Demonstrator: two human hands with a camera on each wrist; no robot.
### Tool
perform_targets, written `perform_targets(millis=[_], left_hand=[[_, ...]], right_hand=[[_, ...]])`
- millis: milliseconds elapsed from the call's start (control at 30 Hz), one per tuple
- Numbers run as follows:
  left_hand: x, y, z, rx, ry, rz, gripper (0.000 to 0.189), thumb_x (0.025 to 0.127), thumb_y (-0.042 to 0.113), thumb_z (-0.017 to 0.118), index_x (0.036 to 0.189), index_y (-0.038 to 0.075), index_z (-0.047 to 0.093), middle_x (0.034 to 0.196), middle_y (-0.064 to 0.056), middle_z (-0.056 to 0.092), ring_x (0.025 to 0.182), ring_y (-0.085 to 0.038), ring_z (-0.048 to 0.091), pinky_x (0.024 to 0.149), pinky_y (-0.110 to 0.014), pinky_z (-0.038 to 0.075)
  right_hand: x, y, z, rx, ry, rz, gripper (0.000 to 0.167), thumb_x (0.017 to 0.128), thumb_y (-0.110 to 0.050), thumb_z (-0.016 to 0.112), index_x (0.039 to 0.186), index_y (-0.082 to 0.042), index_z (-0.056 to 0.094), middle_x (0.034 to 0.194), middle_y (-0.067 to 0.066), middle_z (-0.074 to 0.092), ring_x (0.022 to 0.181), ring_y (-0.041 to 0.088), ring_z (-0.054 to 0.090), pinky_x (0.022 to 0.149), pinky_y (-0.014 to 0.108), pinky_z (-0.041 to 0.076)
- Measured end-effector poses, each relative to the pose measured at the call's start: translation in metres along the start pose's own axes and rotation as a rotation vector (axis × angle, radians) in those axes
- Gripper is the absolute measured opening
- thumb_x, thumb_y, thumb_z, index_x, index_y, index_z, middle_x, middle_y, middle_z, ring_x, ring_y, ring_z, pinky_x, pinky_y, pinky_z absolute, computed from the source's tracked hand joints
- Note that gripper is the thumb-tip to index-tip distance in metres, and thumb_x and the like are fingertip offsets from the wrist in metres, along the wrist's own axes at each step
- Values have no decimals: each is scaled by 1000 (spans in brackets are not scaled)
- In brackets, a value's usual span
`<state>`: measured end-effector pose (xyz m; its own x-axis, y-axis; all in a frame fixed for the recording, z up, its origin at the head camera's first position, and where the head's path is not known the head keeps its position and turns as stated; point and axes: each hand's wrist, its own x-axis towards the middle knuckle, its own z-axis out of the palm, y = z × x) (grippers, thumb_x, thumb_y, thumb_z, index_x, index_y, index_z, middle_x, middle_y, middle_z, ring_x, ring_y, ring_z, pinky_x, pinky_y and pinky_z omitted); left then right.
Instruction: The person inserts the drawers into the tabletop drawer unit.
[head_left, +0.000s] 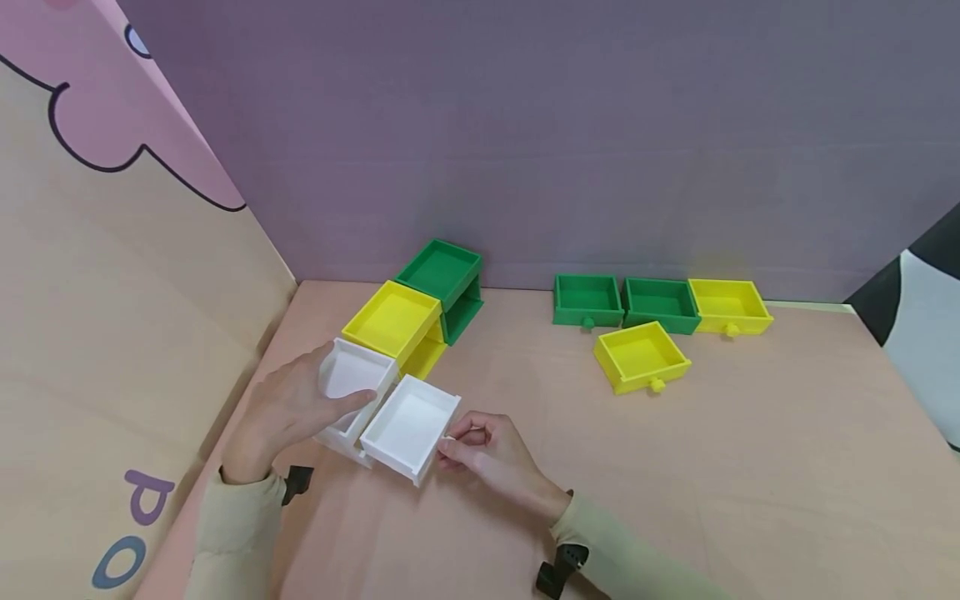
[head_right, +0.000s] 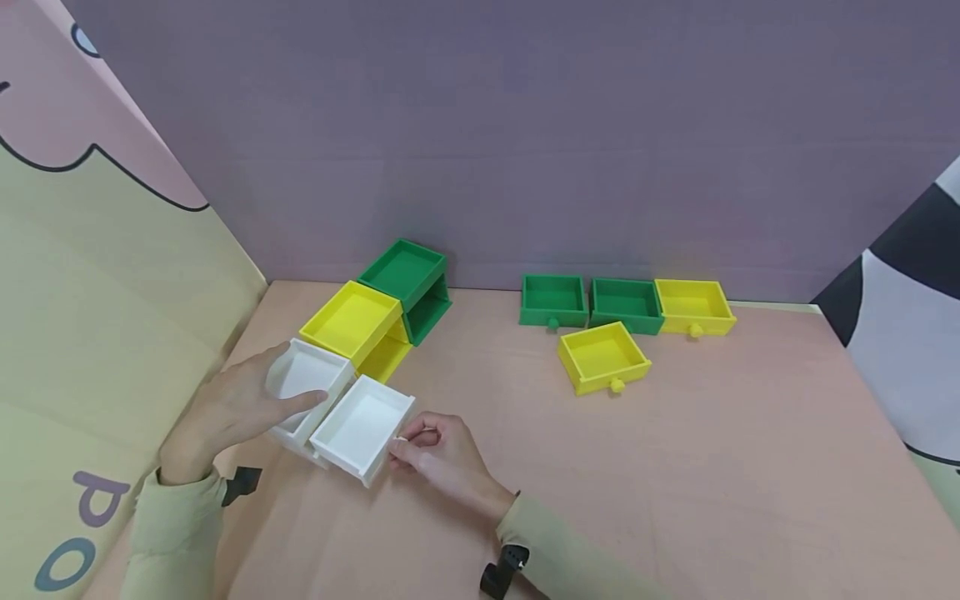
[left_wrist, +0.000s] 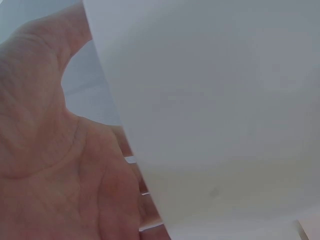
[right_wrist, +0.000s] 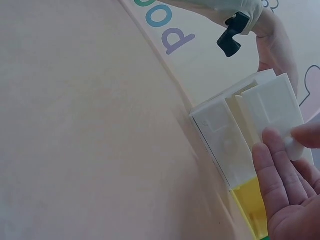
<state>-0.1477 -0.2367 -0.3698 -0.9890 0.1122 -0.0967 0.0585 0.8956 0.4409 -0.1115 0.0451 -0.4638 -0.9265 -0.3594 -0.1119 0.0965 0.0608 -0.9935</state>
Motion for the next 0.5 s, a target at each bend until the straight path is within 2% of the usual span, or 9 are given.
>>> perform_targets(millis=[300, 500], left_hand=[[1, -1, 0, 4, -5, -9, 85, 89, 65, 76, 151, 13, 50, 126, -13, 69, 106, -31, 64, 83, -46, 57], [1, 0, 1, 0, -3, -15, 86, 89, 63, 77, 151, 11, 49, 129, -15, 68, 108, -34, 65, 86, -50, 59]], right_hand=[[5, 4, 5, 0, 5, 18, 15, 97, -9, 75, 101, 5, 70, 93, 18, 80, 83, 24, 80, 80, 34, 66], [8, 5, 5, -11, 17, 20, 13, 97, -10, 75, 101, 3, 71, 91, 14, 80, 84, 28, 80, 80, 33, 66]])
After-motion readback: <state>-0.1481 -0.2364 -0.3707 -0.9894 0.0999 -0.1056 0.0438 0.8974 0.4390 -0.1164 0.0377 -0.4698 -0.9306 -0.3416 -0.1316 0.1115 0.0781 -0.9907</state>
